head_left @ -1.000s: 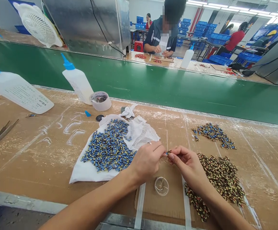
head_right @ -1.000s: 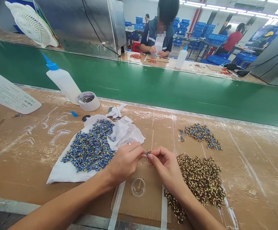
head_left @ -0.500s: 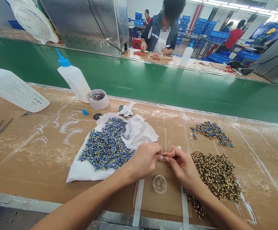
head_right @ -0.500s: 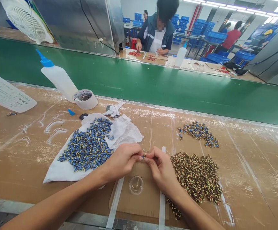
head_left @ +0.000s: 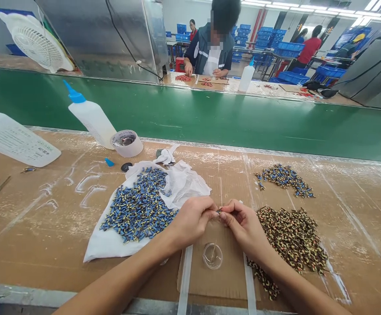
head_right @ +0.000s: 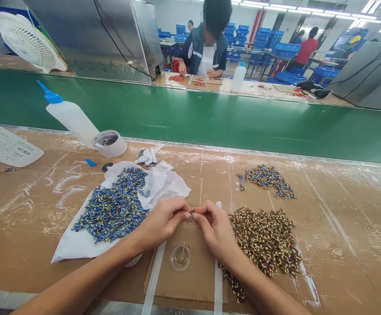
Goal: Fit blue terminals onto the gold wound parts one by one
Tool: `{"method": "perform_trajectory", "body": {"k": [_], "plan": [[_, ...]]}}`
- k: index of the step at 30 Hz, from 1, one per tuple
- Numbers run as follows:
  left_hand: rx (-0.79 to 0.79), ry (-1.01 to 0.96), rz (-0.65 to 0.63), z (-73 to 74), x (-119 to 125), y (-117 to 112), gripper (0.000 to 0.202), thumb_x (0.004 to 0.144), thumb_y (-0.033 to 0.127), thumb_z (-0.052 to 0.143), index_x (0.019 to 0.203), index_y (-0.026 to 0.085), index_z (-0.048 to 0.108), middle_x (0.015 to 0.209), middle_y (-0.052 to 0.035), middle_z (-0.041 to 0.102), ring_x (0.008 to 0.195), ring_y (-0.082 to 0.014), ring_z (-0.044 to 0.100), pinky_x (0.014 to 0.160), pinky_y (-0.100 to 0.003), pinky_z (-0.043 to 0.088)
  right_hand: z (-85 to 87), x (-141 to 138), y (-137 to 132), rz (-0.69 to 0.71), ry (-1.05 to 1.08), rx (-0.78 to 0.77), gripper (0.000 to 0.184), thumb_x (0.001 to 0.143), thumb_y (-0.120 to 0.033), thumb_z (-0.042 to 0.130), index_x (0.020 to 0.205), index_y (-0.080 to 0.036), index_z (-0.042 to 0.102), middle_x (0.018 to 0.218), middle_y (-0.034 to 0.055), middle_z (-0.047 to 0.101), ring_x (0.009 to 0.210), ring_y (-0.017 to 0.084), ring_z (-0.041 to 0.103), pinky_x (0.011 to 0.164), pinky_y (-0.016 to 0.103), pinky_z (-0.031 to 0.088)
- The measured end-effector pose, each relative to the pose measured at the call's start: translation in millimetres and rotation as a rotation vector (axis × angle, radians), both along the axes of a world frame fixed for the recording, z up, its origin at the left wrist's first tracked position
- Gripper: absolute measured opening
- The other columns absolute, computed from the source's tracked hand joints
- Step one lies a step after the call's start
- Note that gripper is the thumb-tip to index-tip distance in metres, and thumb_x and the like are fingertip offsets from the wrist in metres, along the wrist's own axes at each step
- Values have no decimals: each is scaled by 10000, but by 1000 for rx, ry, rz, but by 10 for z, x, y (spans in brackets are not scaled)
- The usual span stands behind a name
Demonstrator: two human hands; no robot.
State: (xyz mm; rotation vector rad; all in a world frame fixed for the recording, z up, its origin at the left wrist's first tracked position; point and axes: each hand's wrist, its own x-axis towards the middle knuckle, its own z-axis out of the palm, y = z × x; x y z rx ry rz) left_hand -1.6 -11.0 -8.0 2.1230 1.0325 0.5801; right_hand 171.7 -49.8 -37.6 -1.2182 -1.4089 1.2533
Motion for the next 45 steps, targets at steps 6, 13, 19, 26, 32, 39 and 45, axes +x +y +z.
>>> {"method": "perform_trajectory", "body": {"k": [6, 13, 19, 26, 32, 39, 45], "plan": [[9, -37, -48, -12, -14, 92, 102, 878, 143, 521, 863, 151, 622, 802, -15, 627, 758, -144, 549, 696, -238, 385, 25, 18, 57, -42, 49, -36, 222, 852, -403, 625, 827, -184, 599, 777, 33, 629, 710, 180, 576, 655, 284, 459], [77, 43, -96, -51, -40, 117, 185, 912, 165, 469, 805, 150, 619, 735, -12, 589, 709, -145, 527, 669, -244, 370, -1, 17, 69, -61, 23, -21, 260, 838, -437, 640, 837, -178, 621, 763, 28, 633, 679, 170, 569, 626, 274, 464], [75, 35, -72, -91, -21, 102, 205, 911, 169, 471, 755, 148, 602, 715, -9, 574, 693, -140, 518, 646, -234, 358, -21, 36, 89, -44, 64, -81, 296, 818, -460, 659, 858, -168, 646, 766, 37, 647, 675, 167, 580, 639, 289, 488], [34, 29, -51, -92, -8, 106, 211, 901, 187, 488, 744, 148, 624, 708, -18, 604, 685, -140, 532, 646, -237, 371, 16, 85, 127, 6, 162, -215, 359, 765, -497, 704, 857, -155, 647, 705, 23, 654, 631, 148, 610, 637, 296, 538], [53, 50, -52, -110, -8, 105, 199, 902, 176, 477, 757, 154, 611, 727, -23, 607, 708, -150, 544, 659, -241, 382, 41, 81, 129, -4, 174, -243, 366, 736, -497, 725, 839, -155, 646, 708, 26, 660, 629, 147, 616, 637, 296, 548], [85, 78, -70, -116, -23, 75, 185, 906, 168, 465, 786, 150, 604, 755, -27, 609, 729, -157, 547, 674, -248, 392, -2, 73, 113, 25, 116, -196, 338, 791, -490, 676, 839, -158, 633, 721, 35, 662, 642, 154, 620, 632, 302, 543], [95, 120, -86, -143, -5, 73, 206, 886, 143, 488, 742, 150, 634, 733, -32, 635, 706, -158, 577, 658, -248, 395, -69, 57, 77, 65, 15, -99, 256, 888, -414, 581, 801, -173, 595, 693, 29, 643, 619, 149, 605, 559, 264, 503]]}}
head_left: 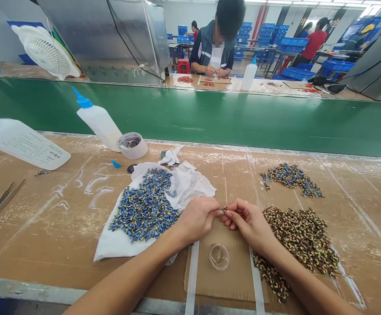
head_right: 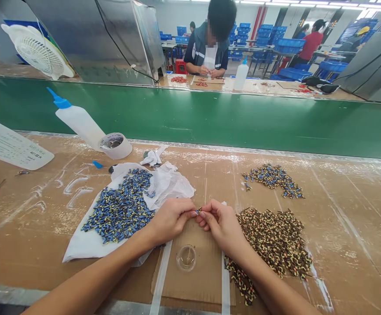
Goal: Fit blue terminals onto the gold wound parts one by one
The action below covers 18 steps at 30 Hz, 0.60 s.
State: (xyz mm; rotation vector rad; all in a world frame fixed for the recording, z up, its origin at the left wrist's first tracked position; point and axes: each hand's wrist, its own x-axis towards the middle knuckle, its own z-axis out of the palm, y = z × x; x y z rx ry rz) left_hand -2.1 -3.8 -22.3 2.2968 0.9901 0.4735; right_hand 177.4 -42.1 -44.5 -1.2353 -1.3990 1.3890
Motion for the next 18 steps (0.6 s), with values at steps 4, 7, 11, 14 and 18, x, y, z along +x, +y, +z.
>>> {"method": "perform_trajectory", "body": {"k": [4, 7, 11, 14, 18], "plan": [[33, 35, -5, -13, 14, -8, 211, 870, 118, 493, 728, 147, 647, 731, -38, 645, 706, -166, 590, 653, -252, 394, 4, -17, -19, 4, -89, 71, 204, 912, -334, 537, 782, -183, 577, 687, 30, 641, 621, 155, 607, 555, 259, 491], [74, 89, 11, -18, 25, -20, 203, 849, 107, 504, 710, 151, 645, 703, -35, 637, 670, -166, 579, 612, -254, 370, 6, -25, -34, 8, -129, 112, 182, 916, -273, 514, 758, -191, 554, 687, 26, 641, 621, 159, 613, 568, 260, 494], [103, 110, 15, -38, 40, -40, 183, 822, 94, 520, 688, 153, 630, 675, -26, 618, 637, -159, 558, 580, -254, 337, -12, -31, -52, 11, -145, 137, 175, 914, -232, 504, 744, -200, 528, 699, 19, 646, 633, 163, 624, 589, 262, 508], [99, 77, 44, -57, 40, -54, 179, 823, 88, 518, 684, 150, 613, 670, -19, 606, 636, -153, 546, 579, -255, 323, -27, -35, -53, 9, -145, 145, 174, 922, -241, 500, 755, -201, 533, 712, 21, 654, 639, 163, 621, 599, 268, 509], [25, 13, 38, -55, 30, -53, 175, 850, 93, 502, 720, 148, 606, 712, -15, 612, 676, -146, 548, 615, -241, 342, 1, -23, -14, 17, -72, 77, 181, 922, -295, 524, 783, -186, 562, 731, 30, 657, 655, 157, 622, 615, 269, 513]]}}
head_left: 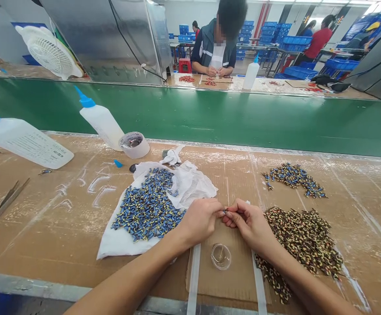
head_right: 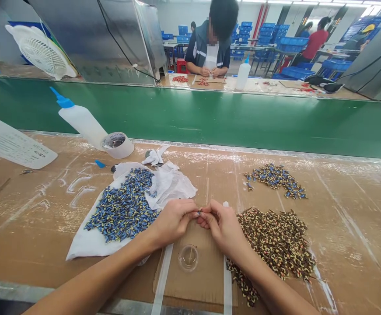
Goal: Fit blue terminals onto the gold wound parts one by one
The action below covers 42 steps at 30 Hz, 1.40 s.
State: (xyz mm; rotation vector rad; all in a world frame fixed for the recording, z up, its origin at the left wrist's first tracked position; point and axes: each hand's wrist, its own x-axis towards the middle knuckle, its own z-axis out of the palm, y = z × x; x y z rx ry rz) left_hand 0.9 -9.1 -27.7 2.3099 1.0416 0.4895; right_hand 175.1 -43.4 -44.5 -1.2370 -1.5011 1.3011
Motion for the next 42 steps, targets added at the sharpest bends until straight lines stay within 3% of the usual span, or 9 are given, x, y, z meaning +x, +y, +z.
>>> {"method": "perform_trajectory", "body": {"k": [7, 21, 32, 42], "plan": [[-83, -77, 47, 75, -18, 55, 225, 920, 181, 466, 719, 151, 563, 687, 5, 582, 657, -128, 508, 611, -224, 333, 76, 71, 108, 5, 196, -172, 251, 873, -402, 614, 890, -153, 591, 767, 44, 674, 693, 145, 628, 672, 275, 529], [-37, -12, -36, 110, -36, 87, 228, 921, 195, 478, 715, 146, 560, 693, -3, 571, 677, -136, 504, 630, -232, 328, 62, 47, 93, -28, 188, -122, 251, 860, -408, 626, 853, -160, 593, 723, 27, 654, 658, 132, 600, 612, 253, 504], [-22, -29, -26, 88, -28, 89, 236, 937, 221, 457, 742, 154, 571, 703, -7, 588, 682, -142, 522, 634, -239, 335, 46, 48, 87, -96, 165, -104, 275, 843, -436, 631, 845, -165, 591, 724, 20, 638, 660, 138, 595, 624, 267, 506], [1, 7, -42, 13, -11, 89, 221, 887, 142, 441, 707, 162, 567, 702, -23, 603, 674, -153, 529, 622, -251, 333, -20, 25, 32, -37, 75, -54, 215, 869, -395, 591, 785, -198, 573, 683, 20, 639, 612, 166, 588, 556, 277, 469]]}}
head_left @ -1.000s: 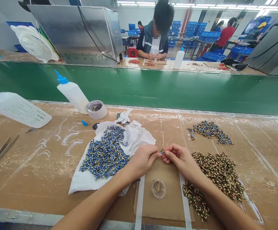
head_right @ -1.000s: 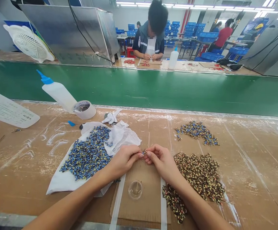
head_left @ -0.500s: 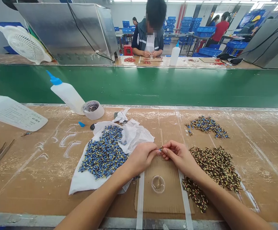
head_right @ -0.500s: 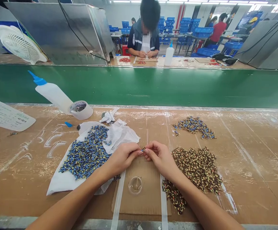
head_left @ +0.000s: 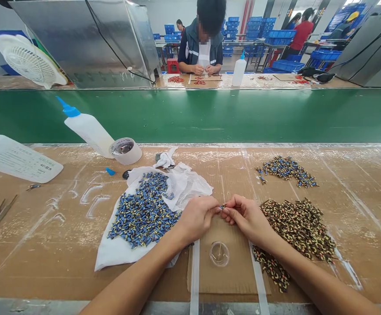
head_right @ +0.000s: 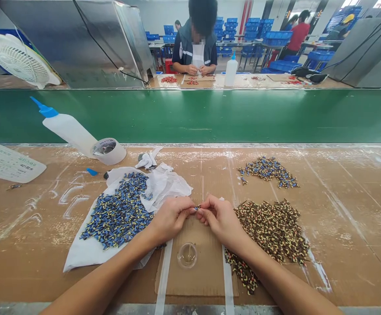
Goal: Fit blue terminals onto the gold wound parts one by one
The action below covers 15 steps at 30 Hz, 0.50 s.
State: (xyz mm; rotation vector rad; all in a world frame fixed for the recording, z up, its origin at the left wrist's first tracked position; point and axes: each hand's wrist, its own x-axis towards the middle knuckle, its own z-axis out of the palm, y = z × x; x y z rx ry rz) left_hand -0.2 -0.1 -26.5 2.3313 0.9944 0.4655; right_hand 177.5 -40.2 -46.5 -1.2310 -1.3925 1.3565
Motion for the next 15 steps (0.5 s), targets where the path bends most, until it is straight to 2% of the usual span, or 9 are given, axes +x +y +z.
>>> {"method": "perform_trajectory", "body": {"k": [5, 10, 15], "plan": [[35, 43, -29, -28, 21, -2, 225, 861, 125, 448, 664, 166, 547, 661, -16, 575, 640, -152, 515, 598, -252, 320, 4, 5, -29, 15, -93, 69, 178, 896, -335, 540, 763, -217, 556, 666, 23, 632, 593, 180, 590, 536, 283, 467], [55, 55, -59, -36, 33, -2, 214, 862, 107, 436, 695, 163, 558, 680, -16, 572, 655, -152, 524, 612, -248, 336, 32, 21, -41, 45, -176, 135, 154, 903, -263, 509, 753, -230, 528, 675, 16, 634, 589, 183, 586, 538, 279, 454], [95, 76, -68, -54, 24, -18, 214, 852, 95, 435, 692, 164, 559, 675, -17, 566, 646, -153, 517, 605, -252, 335, 17, 39, -41, 49, -193, 151, 147, 900, -238, 503, 754, -233, 521, 699, 17, 643, 624, 189, 610, 576, 281, 467]]}}
